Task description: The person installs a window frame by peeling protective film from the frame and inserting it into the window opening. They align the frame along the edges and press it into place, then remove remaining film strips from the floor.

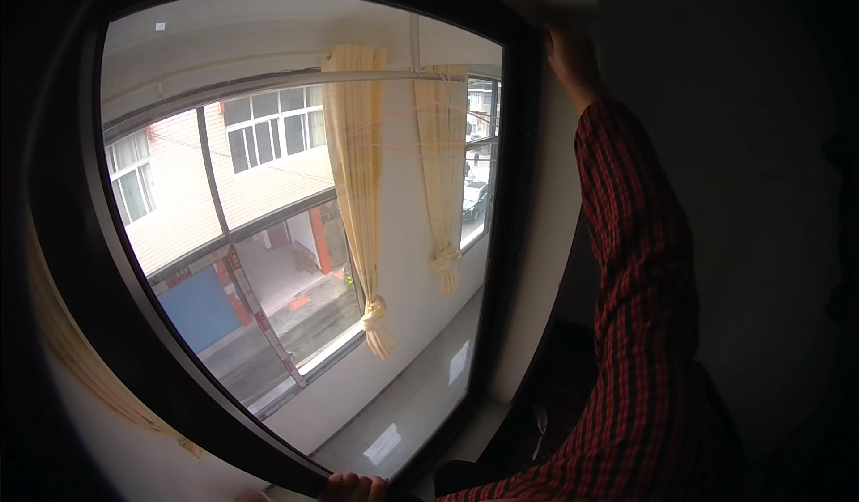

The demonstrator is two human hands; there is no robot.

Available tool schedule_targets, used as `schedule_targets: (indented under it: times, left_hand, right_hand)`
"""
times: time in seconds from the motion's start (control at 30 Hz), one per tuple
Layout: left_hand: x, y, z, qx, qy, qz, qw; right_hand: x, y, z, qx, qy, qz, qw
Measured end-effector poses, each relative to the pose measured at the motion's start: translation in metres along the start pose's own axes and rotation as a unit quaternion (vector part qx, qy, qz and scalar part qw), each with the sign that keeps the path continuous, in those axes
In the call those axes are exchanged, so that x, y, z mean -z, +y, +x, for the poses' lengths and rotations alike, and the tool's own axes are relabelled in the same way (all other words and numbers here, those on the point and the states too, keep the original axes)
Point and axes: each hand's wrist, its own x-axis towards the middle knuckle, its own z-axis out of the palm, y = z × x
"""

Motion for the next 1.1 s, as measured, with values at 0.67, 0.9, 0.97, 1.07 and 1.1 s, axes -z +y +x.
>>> schedule_targets:
  times: [0.67,0.9,0.97,1.07,1.1]
  left_hand:
    - [0.001,0.003,-0.001,0.026,-0.032,-0.015,0.999]
    - [0.005,0.002,0.002,0.025,-0.032,-0.025,0.999]
    - [0.007,0.002,0.004,0.020,-0.034,-0.029,0.999]
    - [0.009,0.005,0.005,0.041,-0.038,-0.059,0.997]
    - [0.009,0.005,0.006,0.041,-0.039,-0.055,0.997]
  right_hand:
    - [0.005,-0.012,0.009,0.051,-0.041,-0.114,0.991]
    - [0.010,-0.001,0.012,0.099,-0.046,-0.076,0.991]
    - [0.012,0.003,0.015,0.108,-0.074,-0.080,0.988]
    - [0.012,0.004,0.017,0.114,-0.087,-0.091,0.985]
    - [0.011,0.004,0.016,0.109,-0.082,-0.091,0.986]
